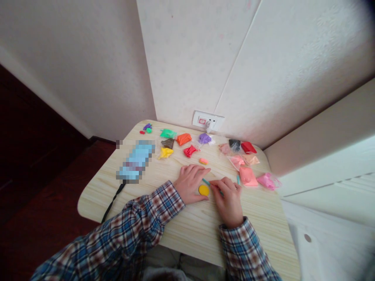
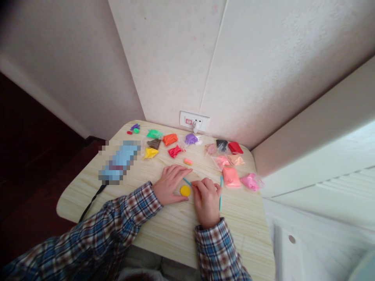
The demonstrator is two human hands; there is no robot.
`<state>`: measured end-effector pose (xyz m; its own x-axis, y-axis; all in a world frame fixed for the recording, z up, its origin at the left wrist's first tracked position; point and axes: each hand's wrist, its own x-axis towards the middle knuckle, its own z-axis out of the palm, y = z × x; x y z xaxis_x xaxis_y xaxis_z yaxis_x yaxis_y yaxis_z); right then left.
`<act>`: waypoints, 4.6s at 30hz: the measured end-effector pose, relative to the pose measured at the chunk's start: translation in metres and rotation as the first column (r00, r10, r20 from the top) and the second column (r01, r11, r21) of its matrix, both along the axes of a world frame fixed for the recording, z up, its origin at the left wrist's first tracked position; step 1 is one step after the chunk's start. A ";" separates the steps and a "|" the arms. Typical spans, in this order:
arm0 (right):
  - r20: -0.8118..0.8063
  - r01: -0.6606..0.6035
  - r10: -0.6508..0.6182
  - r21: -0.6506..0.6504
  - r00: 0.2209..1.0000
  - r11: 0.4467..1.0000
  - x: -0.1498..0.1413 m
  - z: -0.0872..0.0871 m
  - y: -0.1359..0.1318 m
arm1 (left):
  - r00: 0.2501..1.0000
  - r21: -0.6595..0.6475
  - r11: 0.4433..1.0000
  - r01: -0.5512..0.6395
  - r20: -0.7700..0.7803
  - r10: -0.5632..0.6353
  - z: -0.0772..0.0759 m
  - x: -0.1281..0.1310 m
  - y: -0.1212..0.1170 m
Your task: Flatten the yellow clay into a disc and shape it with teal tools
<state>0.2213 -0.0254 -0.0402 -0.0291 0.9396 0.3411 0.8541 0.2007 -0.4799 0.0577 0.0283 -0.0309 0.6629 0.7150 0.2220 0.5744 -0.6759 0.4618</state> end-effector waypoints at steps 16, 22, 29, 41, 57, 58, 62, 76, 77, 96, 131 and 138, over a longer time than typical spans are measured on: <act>-0.028 0.188 -0.188 0.017 0.982 0.982 0.010 -0.007 0.004 | 0.996 0.009 1.000 0.025 0.090 -0.025 -0.005 -0.010 -0.005; -0.035 0.166 -0.166 0.002 0.985 0.986 0.010 -0.010 0.003 | 0.954 -0.102 0.994 -0.043 0.291 0.071 -0.002 -0.011 0.000; -0.046 0.149 -0.148 0.016 0.988 0.989 0.009 -0.013 0.003 | 0.899 -0.268 0.957 -0.109 0.384 0.210 0.001 -0.017 0.008; -0.056 0.147 -0.147 0.007 0.988 0.989 0.008 -0.015 0.003 | 0.974 0.022 0.999 0.038 0.224 -0.042 -0.016 -0.039 0.004; -0.110 0.129 -0.124 0.040 0.986 0.991 0.006 -0.009 0.003 | 0.973 0.325 0.927 0.187 -0.189 -0.130 -0.012 -0.060 -0.020; -0.118 0.126 -0.120 0.041 0.986 0.991 0.005 -0.008 0.003 | 0.976 0.319 0.931 0.178 -0.181 -0.125 -0.012 -0.060 -0.020; -0.152 0.091 -0.085 0.035 0.985 0.995 0.001 -0.005 0.003 | 0.989 0.315 0.941 0.121 -0.115 -0.089 -0.013 -0.065 -0.018; -0.183 -0.133 0.114 -0.094 0.976 0.987 -0.018 0.007 0.016 | 1.000 0.298 0.954 -0.020 -0.011 0.024 -0.012 -0.068 -0.013; -0.179 -0.139 0.119 -0.100 0.977 0.985 -0.019 0.007 0.017 | 0.999 0.297 0.955 -0.023 -0.014 0.029 -0.012 -0.067 -0.013; -0.044 -0.141 0.140 -0.030 0.989 0.990 -0.007 0.006 0.004 | 0.996 0.310 0.950 -0.028 -0.074 0.053 -0.012 -0.064 -0.013; 0.048 -0.004 0.007 -0.055 0.999 0.998 -0.016 0.005 -0.004 | 0.999 0.265 0.964 -0.035 -0.029 0.045 -0.014 -0.063 -0.014; 0.069 0.150 -0.148 -0.026 0.987 0.988 -0.011 0.000 -0.007 | 0.999 0.259 0.965 -0.034 -0.031 0.044 -0.012 -0.063 -0.014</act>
<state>0.2108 -0.0322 -0.0398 0.0900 0.9452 0.3137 0.9034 0.0551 -0.4252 -0.0051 0.0138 -0.0431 0.6465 0.6620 0.3793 0.6157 -0.7462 0.2530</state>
